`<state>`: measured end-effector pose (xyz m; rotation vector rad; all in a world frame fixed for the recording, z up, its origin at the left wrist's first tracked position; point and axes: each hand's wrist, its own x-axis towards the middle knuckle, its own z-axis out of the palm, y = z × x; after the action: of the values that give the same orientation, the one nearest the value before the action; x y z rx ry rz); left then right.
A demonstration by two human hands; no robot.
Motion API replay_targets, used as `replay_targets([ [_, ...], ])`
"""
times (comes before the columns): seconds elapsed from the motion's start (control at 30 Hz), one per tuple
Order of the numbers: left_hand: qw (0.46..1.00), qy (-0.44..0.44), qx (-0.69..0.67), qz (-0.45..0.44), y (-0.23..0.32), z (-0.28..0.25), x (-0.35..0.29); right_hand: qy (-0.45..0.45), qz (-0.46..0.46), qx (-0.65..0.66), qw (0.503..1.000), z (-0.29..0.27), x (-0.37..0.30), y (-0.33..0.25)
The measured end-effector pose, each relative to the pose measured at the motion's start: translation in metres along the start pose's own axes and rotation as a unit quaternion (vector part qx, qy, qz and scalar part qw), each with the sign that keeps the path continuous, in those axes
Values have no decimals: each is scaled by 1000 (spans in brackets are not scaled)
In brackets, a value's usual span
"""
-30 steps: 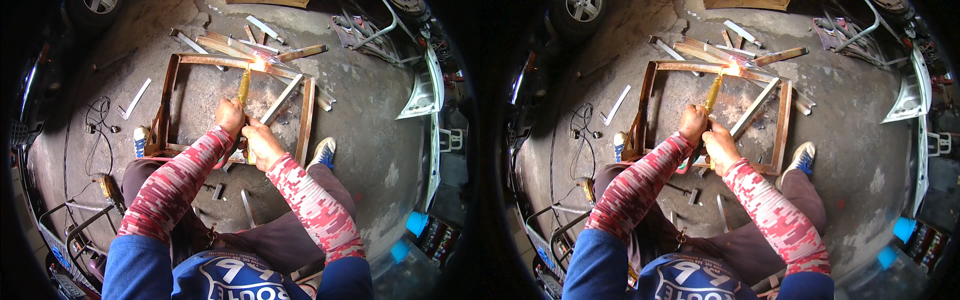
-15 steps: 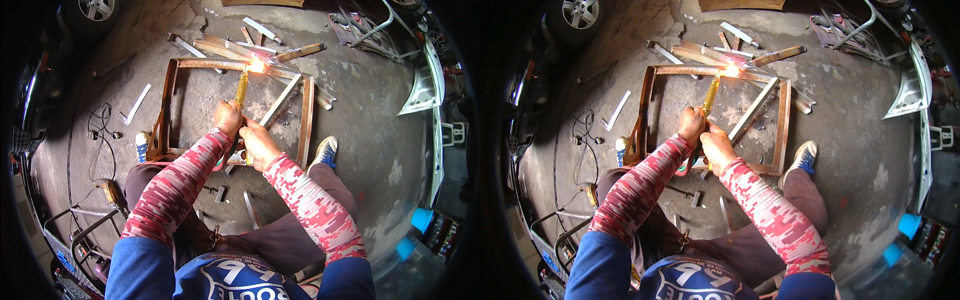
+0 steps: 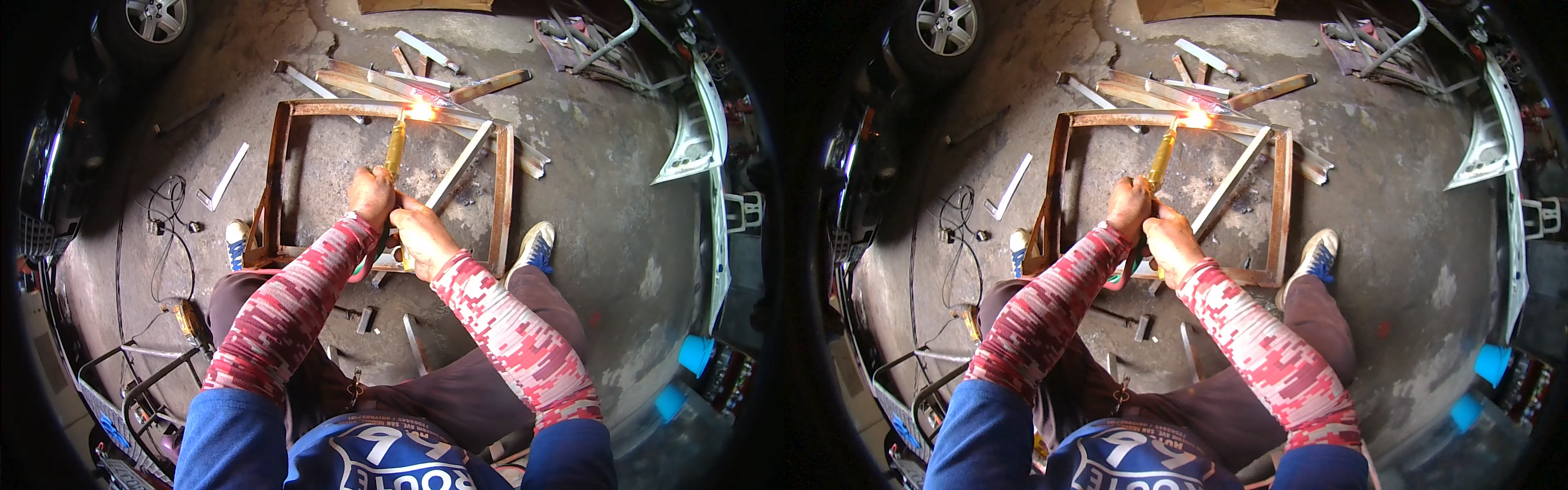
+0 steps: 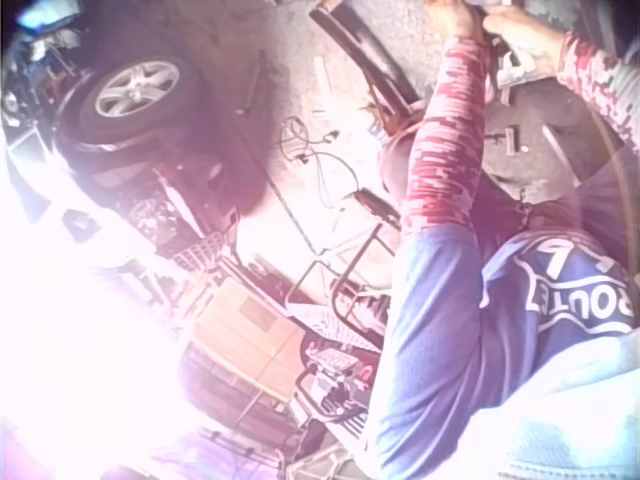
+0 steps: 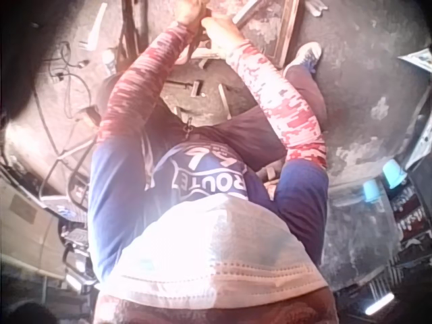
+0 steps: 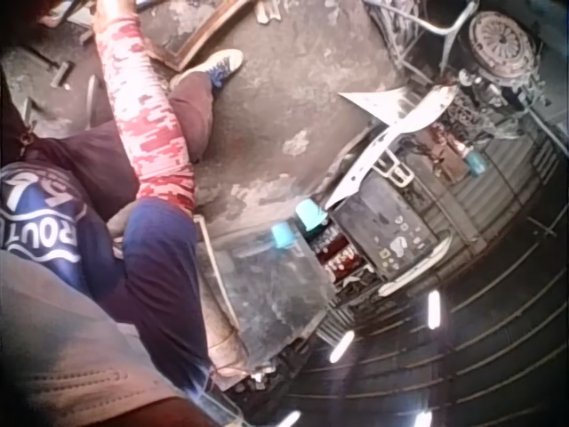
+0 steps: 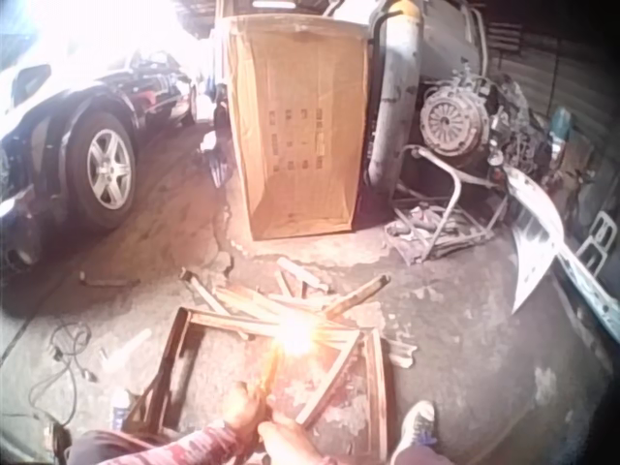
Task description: The person sits on the floor and uses a welding torch to join metal pieces of a rectangular frame. They repeatedly apply the torch to the joints, then use a hammer to tap and align the frame sections.
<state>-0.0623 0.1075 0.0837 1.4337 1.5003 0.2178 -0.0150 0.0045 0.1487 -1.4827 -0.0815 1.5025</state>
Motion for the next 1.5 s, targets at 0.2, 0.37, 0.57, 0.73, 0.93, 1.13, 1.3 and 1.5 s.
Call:
replay_targets([
  [0.2,1000,7,-6,2,-5,3,7,7,-6,15,1000,2,3,0],
  [0.37,999,-13,-47,-11,-7,3,15,-3,-6,35,999,3,1,-2],
  [0.57,999,1,-46,15,-12,5,16,-1,-8,43,999,5,0,-3],
  [0.73,997,-17,-69,-3,-15,3,21,-24,-7,-2,1000,2,2,-2],
  [0.93,998,-11,-54,14,-13,-1,19,9,-35,28,999,7,4,0],
  [1.13,996,-27,-81,-3,-15,1,21,15,-33,31,999,7,2,0],
  [1.3,997,-29,-66,21,-18,2,24,16,-35,38,999,8,1,1],
  [1.5,997,-31,-75,19,-14,0,17,21,-43,43,998,8,0,1],
])
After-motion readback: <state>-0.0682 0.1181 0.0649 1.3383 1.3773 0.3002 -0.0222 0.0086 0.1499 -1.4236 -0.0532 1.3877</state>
